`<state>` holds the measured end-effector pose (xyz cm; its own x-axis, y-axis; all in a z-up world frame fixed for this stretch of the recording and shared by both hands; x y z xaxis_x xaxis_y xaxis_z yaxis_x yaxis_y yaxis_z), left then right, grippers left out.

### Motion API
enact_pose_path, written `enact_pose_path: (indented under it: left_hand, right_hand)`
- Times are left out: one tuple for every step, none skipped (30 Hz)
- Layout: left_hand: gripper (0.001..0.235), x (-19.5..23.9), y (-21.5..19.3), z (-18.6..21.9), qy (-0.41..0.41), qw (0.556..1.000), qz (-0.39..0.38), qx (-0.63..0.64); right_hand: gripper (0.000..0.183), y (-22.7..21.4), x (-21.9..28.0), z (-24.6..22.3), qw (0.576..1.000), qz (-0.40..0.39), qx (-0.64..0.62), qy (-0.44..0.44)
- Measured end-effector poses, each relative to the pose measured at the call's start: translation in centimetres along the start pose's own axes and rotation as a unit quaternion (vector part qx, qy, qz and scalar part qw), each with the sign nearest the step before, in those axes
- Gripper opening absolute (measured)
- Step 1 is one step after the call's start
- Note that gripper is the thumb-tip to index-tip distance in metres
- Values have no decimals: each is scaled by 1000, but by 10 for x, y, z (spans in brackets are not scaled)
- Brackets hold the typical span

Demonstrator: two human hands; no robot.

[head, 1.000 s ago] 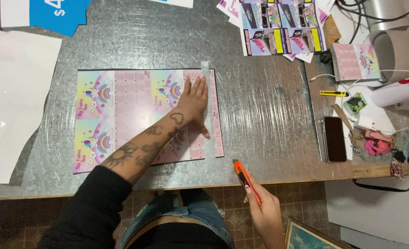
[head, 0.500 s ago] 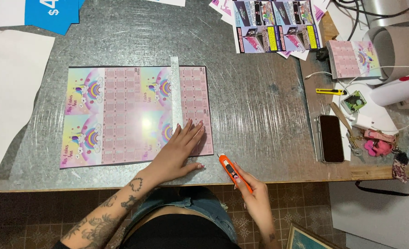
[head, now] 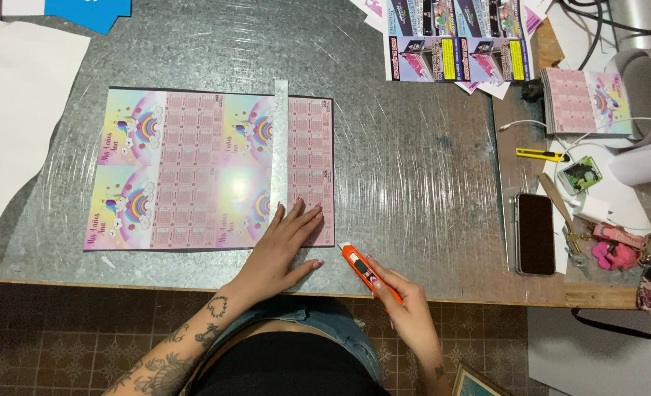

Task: Cutting printed sheets of paper into smaller sections using a ruler and a utility knife on a workbench.

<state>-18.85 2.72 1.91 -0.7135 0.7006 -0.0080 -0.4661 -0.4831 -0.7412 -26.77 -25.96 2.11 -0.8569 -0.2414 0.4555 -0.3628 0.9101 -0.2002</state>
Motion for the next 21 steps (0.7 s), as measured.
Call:
enact_pose_path:
  left_hand:
    - [74,-1,1,0,-2,1000,1,-1]
    - [72,-1,2,0,1,1000,4,2]
    - [70,-2,3,0,4,1000,8,5]
    - [70,-3,2,-1,2,1000,9,4]
    - [70,-3,2,0,6,1000,8,-2]
    - [70,-4,2,0,9,1000,6,-8]
    - [70,-4,3,0,8,1000,7,-7]
    - [69,-4,4,0,7,1000,5,-13]
    - [68,-4,4,0,6,1000,3,-20]
    - [68,-5,4,-1,5,1000,4,-21]
    - [64,-4,5,-1,11,999,6,-30]
    - [60,-4,6,-1,16,999,8,-39]
    - [60,-4,7,-1,15,999,8,-38]
    - [60,-4,9,-1,15,999,5,-45]
    - [59,-5,9,-2,14,998,3,-53]
    - [59,-5,12,-1,14,998,3,-53]
    - [54,-6,14,-2,17,998,8,-64]
    - [50,-7,16,-3,20,997,12,-74]
    - [50,-9,16,-2,19,997,13,-75]
    - [50,-11,17,-1,27,997,18,-74]
    - [49,-11,18,2,36,997,22,-70]
  right_hand:
    - [49,-1,0,-1,1000,-2,1,-1]
    - [48,-2,0,-2,1000,-4,4,-1]
    - [48,-3,1,-3,1000,-5,7,-2]
    - [48,-4,-2,-4,1000,-7,8,-2]
    - [50,-4,-2,-4,1000,-20,-14,9]
    - [52,-5,-3,-4,999,-33,-37,20]
    - [52,-5,-3,-1,999,-34,-36,20]
    - [51,-6,-3,1,999,-32,-28,12]
    - [49,-6,-4,3,999,-30,-20,3]
    - [49,-6,-5,0,999,-31,-20,2]
    - [49,-6,-4,-2,999,-33,-23,12]
    - [49,-6,-4,-5,999,-34,-27,21]
    - [49,-7,-4,-6,999,-35,-26,22]
    - [50,-7,-5,-7,999,-43,-24,18]
    - [51,-7,-6,-9,998,-50,-22,14]
    - [51,-7,-4,-10,998,-50,-21,14]
    - [50,-6,-4,-12,998,-46,-39,27]
    - [50,-6,-4,-14,997,-42,-57,40]
    - [50,-7,-5,-11,997,-43,-56,39]
    - [49,-9,-6,-8,996,-46,-64,28]
    - [48,-10,-4,-5,996,-49,-73,21]
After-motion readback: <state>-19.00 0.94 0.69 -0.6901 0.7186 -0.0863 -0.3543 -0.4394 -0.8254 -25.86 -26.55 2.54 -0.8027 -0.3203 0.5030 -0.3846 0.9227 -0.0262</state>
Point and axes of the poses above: each hand's wrist, its own x-axis away from the middle knuckle, its own y-axis out of the palm, z = x × y, the point moved 1 cm from there along -x, towards the middle knuckle, and after that the axes turned 11 degrees about -z, right-handed, at the moved point
